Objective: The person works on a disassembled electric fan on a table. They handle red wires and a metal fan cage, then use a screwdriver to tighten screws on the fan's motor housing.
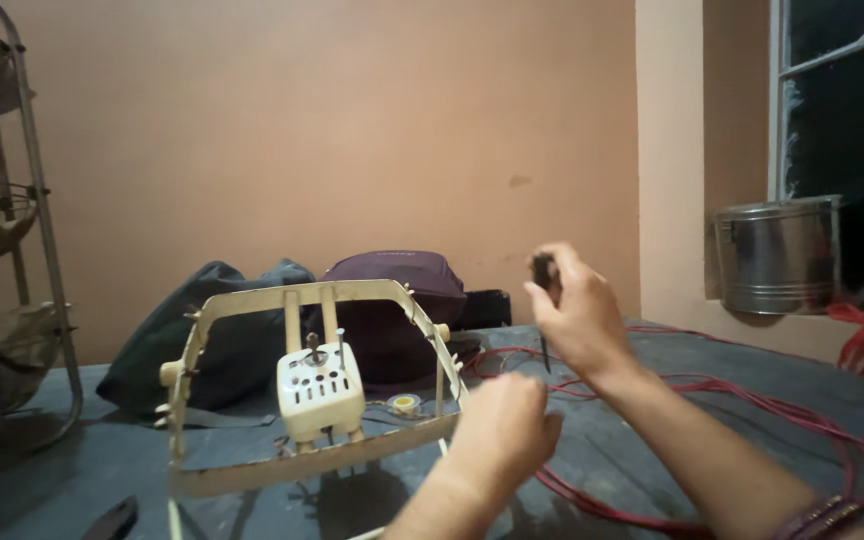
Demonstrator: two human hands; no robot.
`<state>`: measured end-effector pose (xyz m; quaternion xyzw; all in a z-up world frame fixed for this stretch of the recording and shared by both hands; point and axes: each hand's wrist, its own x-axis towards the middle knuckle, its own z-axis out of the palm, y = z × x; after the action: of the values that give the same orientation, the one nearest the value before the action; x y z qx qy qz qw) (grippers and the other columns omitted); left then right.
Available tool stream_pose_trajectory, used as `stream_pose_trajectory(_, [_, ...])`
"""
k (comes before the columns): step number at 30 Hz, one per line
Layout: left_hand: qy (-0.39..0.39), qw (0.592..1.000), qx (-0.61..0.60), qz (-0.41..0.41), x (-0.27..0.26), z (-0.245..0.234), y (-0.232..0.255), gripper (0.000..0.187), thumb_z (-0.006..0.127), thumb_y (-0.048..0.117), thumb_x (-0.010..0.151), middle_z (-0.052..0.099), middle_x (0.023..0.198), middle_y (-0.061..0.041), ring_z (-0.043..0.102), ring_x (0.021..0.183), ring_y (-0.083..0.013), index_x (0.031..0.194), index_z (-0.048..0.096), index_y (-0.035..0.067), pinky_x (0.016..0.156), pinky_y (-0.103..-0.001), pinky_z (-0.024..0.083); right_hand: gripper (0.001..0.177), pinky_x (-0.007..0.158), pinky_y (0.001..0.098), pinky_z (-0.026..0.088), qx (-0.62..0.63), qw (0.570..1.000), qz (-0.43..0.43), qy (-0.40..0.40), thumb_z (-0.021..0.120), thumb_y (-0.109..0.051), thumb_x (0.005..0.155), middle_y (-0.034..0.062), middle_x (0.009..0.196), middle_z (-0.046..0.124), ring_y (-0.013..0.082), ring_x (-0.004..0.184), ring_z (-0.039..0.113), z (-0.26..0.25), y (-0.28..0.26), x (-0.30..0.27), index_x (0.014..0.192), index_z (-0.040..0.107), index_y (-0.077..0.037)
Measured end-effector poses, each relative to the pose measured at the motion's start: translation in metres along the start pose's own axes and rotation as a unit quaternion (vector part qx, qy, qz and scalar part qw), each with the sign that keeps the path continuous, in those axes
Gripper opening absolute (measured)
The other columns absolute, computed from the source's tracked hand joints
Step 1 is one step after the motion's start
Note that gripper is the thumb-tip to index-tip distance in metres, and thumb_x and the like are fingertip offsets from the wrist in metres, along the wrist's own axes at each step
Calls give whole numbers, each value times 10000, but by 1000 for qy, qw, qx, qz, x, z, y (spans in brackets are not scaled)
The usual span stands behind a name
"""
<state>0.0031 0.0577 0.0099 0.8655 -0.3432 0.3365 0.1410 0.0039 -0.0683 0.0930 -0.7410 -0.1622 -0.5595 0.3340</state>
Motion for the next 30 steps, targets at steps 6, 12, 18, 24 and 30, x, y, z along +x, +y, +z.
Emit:
stream_pose_trajectory(6, [118,989,-49,-79,7,-111,3,242,731,345,854,737,800,-139,732,796,-352,817,767,108,720,-477,567,282,683,366,555,39,977,-202,51,725,-71,899,162,1021,630,260,794,681,-18,-89,10,1159,619,-46])
stream_pose_trajectory(12, [227,973,16,-45,-11,-162,-27,472,819,387,718,705,961,-139,682,929,-354,1026,685,55,745,-478,534,237,593,285,548,157,980,-121,13,728,-77,929,49,901,690,126,706,672,-25,-143,18,1137,616,-61])
stream_pose_trajectory(18, [191,980,-14,-60,-19,-176,-61,271,726,321,885,729,875,-142,693,876,-359,945,743,58,742,-484,527,289,576,243,579,304,949,-85,1,719,-124,942,3,838,683,55,701,679,4,-169,19,1175,561,-59])
stream_pose_trajectory(24, [193,969,-117,-105,-31,-183,-90,284,681,335,904,756,782,-117,749,758,-279,932,762,65,708,-409,561,149,632,237,550,392,915,-87,-35,680,-163,1008,10,837,671,62,763,667,52,-169,12,1084,631,-44])
stream_pose_trajectory(30, [333,921,-104,-176,-40,-166,-139,520,598,539,911,744,1009,-152,745,875,-269,988,757,50,785,-409,568,153,604,225,531,409,912,-27,23,656,-207,1019,8,776,705,68,689,657,78,-152,26,1012,662,-54])
